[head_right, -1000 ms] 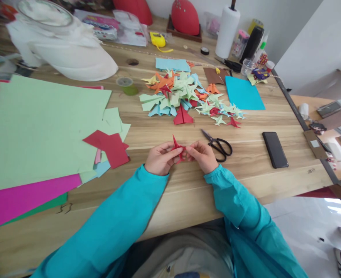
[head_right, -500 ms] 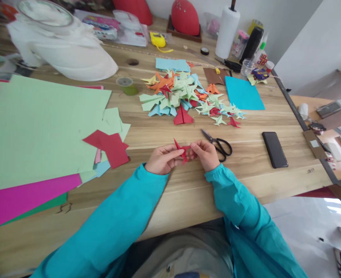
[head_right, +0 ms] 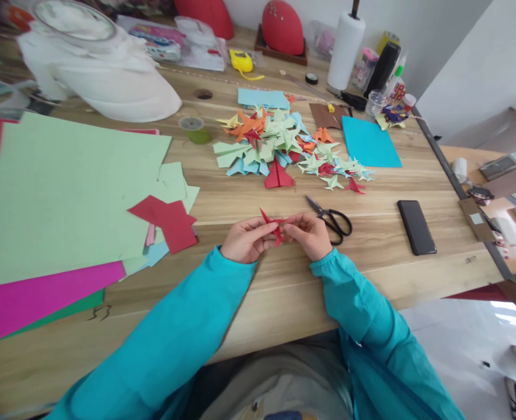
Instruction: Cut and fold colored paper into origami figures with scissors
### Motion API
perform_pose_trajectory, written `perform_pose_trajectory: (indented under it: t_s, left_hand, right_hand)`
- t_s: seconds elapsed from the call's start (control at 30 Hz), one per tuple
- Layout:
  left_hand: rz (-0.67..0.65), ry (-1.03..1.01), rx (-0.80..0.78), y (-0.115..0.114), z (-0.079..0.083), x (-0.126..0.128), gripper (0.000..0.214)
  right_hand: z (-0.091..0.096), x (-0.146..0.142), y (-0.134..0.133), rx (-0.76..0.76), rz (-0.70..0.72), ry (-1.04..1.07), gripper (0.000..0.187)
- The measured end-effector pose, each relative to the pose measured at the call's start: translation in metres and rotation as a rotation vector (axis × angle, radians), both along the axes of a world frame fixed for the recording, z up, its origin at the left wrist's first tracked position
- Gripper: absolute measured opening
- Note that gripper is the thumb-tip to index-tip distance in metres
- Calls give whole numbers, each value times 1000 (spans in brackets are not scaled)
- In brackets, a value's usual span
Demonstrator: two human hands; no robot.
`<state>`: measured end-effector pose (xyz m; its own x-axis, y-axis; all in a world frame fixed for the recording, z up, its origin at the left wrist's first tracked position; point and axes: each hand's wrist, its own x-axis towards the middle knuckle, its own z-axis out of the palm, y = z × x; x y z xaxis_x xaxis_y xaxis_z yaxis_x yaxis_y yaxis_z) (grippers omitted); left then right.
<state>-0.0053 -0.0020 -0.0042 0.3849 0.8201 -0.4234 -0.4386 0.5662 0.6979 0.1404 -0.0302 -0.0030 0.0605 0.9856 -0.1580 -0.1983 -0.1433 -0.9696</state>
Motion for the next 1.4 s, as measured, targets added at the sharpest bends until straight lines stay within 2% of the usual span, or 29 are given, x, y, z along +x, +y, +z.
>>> perform_pose_trajectory:
  t_s: [0.43, 1.4]
  left_hand:
    - [-3, 16, 31, -2, 2, 3, 34]
    - [16, 27, 41, -3, 2, 4, 40]
  right_hand:
    - [0, -2, -1, 71, 19, -100, 35]
    - [-1, -1, -1, 24, 28, -101, 33]
